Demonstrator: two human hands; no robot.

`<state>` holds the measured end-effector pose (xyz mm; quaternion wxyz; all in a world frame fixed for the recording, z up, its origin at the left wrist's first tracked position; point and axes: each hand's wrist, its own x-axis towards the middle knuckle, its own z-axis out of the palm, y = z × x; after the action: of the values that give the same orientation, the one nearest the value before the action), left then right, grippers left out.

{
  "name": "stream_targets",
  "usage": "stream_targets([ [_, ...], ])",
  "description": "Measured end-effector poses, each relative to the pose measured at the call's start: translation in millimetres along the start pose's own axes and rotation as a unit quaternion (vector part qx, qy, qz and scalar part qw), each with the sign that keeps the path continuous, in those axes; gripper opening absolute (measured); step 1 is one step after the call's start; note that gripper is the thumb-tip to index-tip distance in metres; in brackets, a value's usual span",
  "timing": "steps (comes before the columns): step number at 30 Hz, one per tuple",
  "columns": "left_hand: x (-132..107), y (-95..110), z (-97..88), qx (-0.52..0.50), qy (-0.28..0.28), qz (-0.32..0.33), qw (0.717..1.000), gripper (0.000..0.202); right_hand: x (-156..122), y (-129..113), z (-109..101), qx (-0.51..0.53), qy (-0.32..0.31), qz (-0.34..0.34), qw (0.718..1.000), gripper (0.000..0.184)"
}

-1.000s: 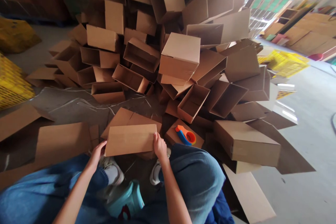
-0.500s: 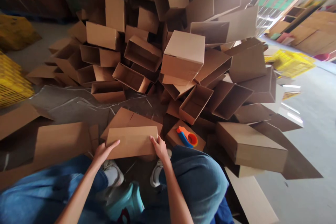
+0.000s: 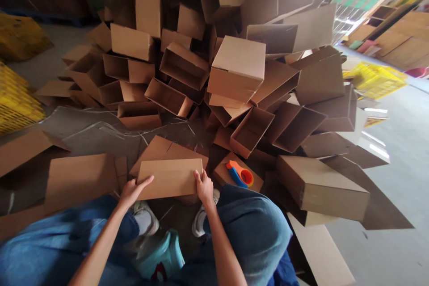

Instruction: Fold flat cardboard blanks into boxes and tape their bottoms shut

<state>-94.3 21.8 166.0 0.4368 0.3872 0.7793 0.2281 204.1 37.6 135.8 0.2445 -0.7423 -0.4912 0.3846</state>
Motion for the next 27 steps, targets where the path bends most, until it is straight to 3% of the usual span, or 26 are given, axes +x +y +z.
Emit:
stream_targets([
  [5, 4, -3, -16.7, -0.102, -0.106, 0.030, 0.989, 0.049, -2, 1, 1, -0.014, 0.000, -0.020, 1.000, 0.069],
  [12, 5, -7, -14.1, -0.104, -0.088, 0.029, 0.990, 0.050, -5, 1, 2, -0.018, 0.001, -0.038, 0.999, 0.073],
  [21, 6, -6, -32.8, -0.199, -0.189, 0.010, 0.962, 0.066, -5, -1, 1, 0.007, 0.002, -0.036, 0.999, 0.077],
  [27, 12, -16, -32.2, -0.226, -0.183, -0.012, 0.957, 0.052, -8, -2, -2, 0.065, -0.016, -0.037, 0.997, 0.076],
])
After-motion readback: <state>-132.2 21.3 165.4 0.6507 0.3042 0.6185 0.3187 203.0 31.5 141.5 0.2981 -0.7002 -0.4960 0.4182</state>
